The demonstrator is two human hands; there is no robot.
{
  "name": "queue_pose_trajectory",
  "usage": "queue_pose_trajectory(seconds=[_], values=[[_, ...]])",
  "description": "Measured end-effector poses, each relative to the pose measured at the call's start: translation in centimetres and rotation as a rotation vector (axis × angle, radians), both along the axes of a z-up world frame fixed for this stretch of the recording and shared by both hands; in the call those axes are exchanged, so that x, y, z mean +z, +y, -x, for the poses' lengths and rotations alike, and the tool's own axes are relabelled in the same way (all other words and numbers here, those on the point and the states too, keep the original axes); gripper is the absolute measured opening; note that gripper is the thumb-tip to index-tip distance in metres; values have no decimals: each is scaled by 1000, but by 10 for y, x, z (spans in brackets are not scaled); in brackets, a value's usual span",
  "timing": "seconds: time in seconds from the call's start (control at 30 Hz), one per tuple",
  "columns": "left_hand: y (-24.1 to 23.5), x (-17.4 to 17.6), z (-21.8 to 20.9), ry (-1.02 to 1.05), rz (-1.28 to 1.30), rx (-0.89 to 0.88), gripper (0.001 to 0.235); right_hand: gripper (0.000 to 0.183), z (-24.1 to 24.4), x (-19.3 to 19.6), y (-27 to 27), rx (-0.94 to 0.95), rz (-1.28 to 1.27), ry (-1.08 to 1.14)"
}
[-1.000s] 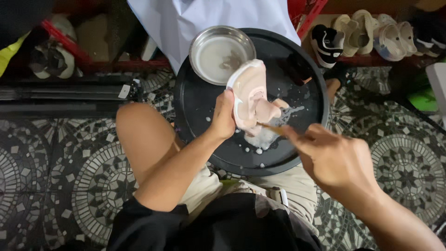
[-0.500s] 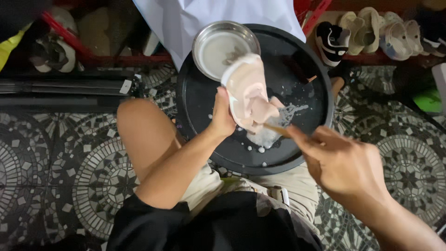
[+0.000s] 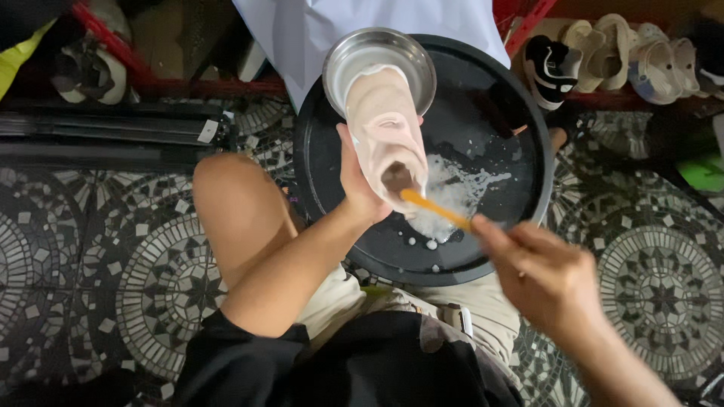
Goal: The person scrubs the inside and outside of a pink sneaker using a toothbrush and soapy water. They repeatedly dip the brush into a metal bowl of water and scrub various parts of the shoe, including the tongue, laces, and sole, over a black tray.
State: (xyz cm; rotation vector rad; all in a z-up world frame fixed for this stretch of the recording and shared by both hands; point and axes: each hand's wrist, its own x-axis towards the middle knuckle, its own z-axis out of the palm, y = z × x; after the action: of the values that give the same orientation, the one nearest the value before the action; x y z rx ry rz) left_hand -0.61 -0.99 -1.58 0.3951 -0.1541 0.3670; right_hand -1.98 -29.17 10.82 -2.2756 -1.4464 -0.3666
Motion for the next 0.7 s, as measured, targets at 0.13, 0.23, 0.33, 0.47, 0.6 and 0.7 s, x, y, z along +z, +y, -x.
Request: queue_pose_trajectory(seconds=[0.13, 0.23, 0.33, 0.47, 0.6, 0.7], values=[[1, -4, 4, -27, -29, -35, 100, 32, 16, 6, 7, -90, 5, 43], [-4, -10, 2, -23, -115, -5, 91, 27, 5, 7, 0, -77, 37, -80], [-5, -25, -3, -123, -213, 66, 84, 36, 20, 16, 0, -150, 106, -228], [-1, -24, 2, -140, -411, 146, 86, 41, 41, 29, 11, -217, 191, -50], [-3, -23, 4, -125, -470, 153, 85, 34, 39, 18, 13, -280, 192, -305], [-1, -23, 5, -156, -406, 139, 86, 56, 54, 12, 5, -282, 246, 128]])
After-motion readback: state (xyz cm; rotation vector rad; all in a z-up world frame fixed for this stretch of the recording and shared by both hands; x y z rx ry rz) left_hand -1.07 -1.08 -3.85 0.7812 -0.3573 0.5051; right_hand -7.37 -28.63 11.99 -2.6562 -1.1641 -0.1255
